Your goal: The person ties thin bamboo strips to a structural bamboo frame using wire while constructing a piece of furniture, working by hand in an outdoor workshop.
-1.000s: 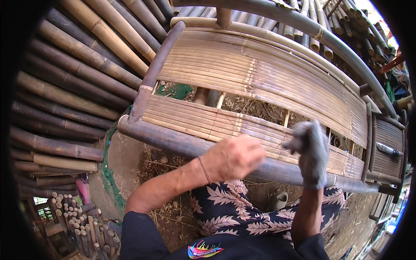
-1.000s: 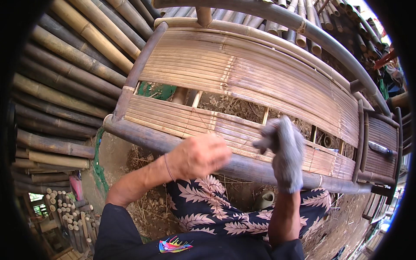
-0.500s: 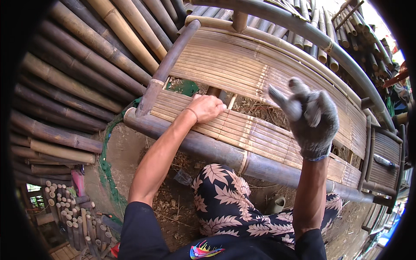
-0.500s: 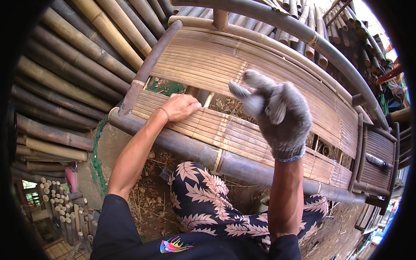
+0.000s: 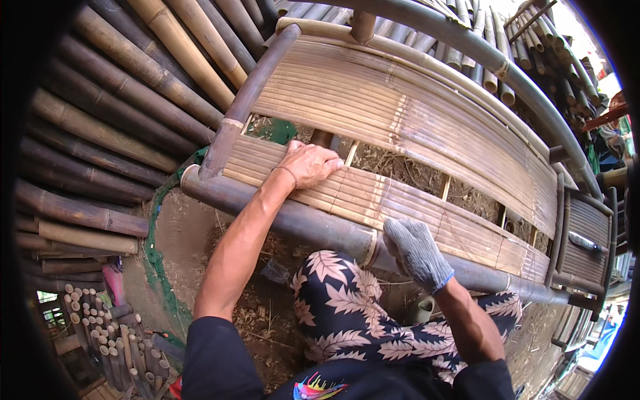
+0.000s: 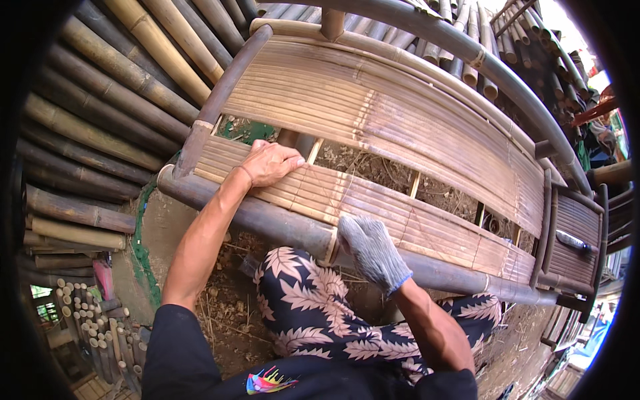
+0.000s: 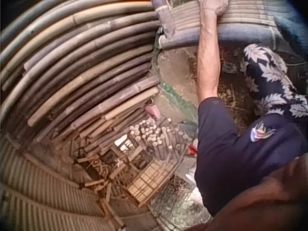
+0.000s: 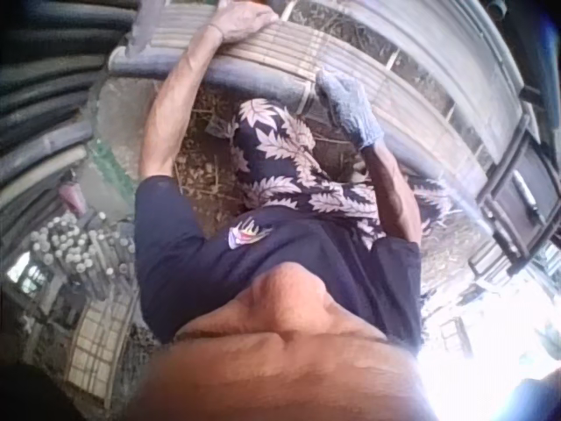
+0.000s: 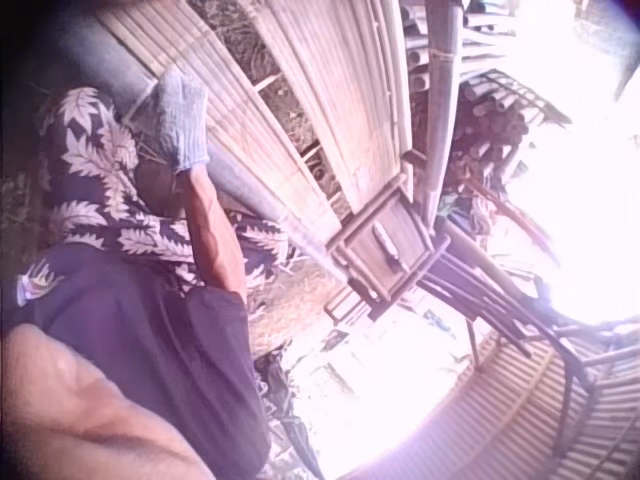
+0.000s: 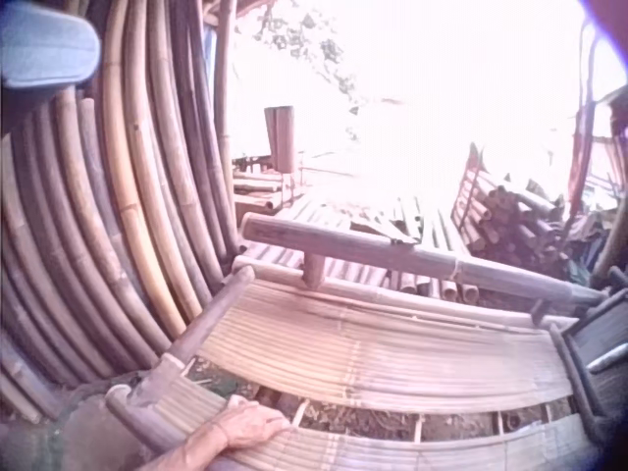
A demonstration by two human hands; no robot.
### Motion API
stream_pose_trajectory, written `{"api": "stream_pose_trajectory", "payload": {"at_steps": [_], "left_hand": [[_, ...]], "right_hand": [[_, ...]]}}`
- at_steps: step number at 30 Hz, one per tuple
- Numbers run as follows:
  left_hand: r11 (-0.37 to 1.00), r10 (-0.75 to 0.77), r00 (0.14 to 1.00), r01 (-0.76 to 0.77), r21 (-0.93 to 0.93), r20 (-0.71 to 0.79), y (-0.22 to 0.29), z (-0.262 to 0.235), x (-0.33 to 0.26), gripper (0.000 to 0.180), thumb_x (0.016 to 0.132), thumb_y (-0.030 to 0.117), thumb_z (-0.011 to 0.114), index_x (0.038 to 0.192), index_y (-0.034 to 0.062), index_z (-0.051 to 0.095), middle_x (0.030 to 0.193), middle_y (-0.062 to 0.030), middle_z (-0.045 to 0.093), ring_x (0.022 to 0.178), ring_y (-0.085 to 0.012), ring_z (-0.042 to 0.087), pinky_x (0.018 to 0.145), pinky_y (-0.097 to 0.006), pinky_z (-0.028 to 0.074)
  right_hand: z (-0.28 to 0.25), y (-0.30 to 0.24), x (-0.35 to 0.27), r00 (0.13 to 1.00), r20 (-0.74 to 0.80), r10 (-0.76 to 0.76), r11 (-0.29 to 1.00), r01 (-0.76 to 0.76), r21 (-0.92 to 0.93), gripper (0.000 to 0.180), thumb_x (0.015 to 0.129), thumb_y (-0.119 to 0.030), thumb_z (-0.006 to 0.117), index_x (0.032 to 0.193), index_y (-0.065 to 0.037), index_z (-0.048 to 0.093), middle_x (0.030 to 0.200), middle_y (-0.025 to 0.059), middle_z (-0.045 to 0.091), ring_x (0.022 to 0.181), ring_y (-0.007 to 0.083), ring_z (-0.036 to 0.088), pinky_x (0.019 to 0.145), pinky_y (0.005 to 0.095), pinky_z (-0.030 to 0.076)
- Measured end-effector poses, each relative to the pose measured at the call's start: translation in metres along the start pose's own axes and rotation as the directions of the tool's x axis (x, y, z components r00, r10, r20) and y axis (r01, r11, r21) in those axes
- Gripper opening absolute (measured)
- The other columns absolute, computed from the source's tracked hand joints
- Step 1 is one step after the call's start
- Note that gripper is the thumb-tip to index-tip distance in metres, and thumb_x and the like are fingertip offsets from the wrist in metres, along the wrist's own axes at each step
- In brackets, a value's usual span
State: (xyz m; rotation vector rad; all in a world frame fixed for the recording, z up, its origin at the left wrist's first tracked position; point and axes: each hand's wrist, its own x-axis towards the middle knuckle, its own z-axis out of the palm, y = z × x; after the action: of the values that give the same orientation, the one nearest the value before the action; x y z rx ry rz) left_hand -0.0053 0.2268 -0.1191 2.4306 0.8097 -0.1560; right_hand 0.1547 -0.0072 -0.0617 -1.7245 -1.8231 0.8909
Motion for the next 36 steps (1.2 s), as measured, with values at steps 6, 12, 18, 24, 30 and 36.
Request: {"api": "stream_pose_trajectory", "payload": {"at_steps": [6, 12, 18, 24, 30, 36], "left_hand": [[0.989, 0.108, 0.936, -0.136, -0.060, -0.336, 0.000, 0.018, -0.007, 0.030, 0.092, 0.032, 0.063, 0.111, 0.0104, 0.070, 0.102, -0.0081, 0.070, 0.097, -0.0272, 0.064, 0.098, -0.043, 0.038], [0.966, 0.242, 0.886, -0.258, 0.012, -0.396, 0.057, 0.032, -0.007, 0.039, 0.086, 0.033, 0.071, 0.118, 0.0126, 0.070, 0.108, -0.0037, 0.062, 0.108, -0.0245, 0.053, 0.100, -0.044, 0.037], [0.962, 0.272, 0.815, -0.240, 0.130, -0.511, 0.063, 0.039, -0.002, 0.013, 0.085, 0.028, 0.074, 0.092, 0.0176, 0.078, 0.095, 0.0008, 0.061, 0.098, -0.0220, 0.054, 0.102, -0.046, 0.032], [0.977, 0.192, 0.861, -0.213, 0.009, -0.472, 0.087, 0.049, -0.005, 0.013, 0.092, 0.020, 0.067, 0.083, 0.0115, 0.072, 0.089, -0.0018, 0.060, 0.094, -0.0216, 0.056, 0.096, -0.046, 0.032], [0.092, 0.171, 0.944, -0.301, -0.949, -0.283, 0.113, 0.039, -0.003, 0.033, 0.104, 0.028, 0.051, 0.083, 0.0037, 0.060, 0.083, -0.0049, 0.058, 0.081, -0.0182, 0.054, 0.080, -0.032, 0.044], [0.631, -0.150, 0.886, -0.256, -0.733, -0.439, 0.105, 0.016, 0.023, 0.033, 0.102, 0.034, 0.059, 0.096, 0.0023, 0.064, 0.092, -0.0057, 0.063, 0.088, -0.0142, 0.059, 0.083, -0.029, 0.048]], "right_hand": [[0.031, -0.030, -0.069, 0.894, -0.344, 0.286, 0.956, -0.244, 0.162, 0.039, 0.096, -0.011, 0.056, 0.134, -0.002, 0.054, 0.117, 0.0264, 0.062, 0.106, 0.0421, 0.062, 0.092, 0.0444, 0.051], [-0.021, 0.014, -0.170, 0.714, -0.604, 0.354, 0.865, -0.495, -0.078, 0.008, 0.090, -0.010, 0.067, 0.088, -0.002, 0.067, 0.091, 0.0152, 0.064, 0.086, 0.0296, 0.065, 0.077, 0.0386, 0.054], [-0.053, 0.035, -0.017, 0.913, -0.407, 0.022, 0.892, -0.201, -0.404, 0.061, 0.084, -0.024, 0.076, 0.139, -0.014, 0.051, 0.116, 0.0152, 0.063, 0.109, 0.0342, 0.060, 0.095, 0.0449, 0.049], [-0.047, 0.064, 0.047, 0.988, -0.120, -0.101, 0.789, 0.006, -0.614, 0.015, 0.081, -0.013, 0.069, 0.096, -0.013, 0.069, 0.093, 0.0118, 0.067, 0.092, 0.0320, 0.065, 0.078, 0.0451, 0.054], [-0.087, 0.116, -0.013, 0.775, -0.629, 0.060, 0.569, -0.544, -0.617, 0.033, 0.101, -0.030, 0.053, 0.084, -0.007, 0.069, 0.079, 0.0130, 0.066, 0.073, 0.0279, 0.067, 0.064, 0.0435, 0.055], [-0.067, 0.088, -0.004, 0.845, -0.498, 0.192, 0.795, -0.432, -0.426, 0.056, 0.100, -0.054, 0.050, 0.084, -0.006, 0.073, 0.083, 0.0186, 0.069, 0.076, 0.0351, 0.069, 0.071, 0.0467, 0.055]]}}
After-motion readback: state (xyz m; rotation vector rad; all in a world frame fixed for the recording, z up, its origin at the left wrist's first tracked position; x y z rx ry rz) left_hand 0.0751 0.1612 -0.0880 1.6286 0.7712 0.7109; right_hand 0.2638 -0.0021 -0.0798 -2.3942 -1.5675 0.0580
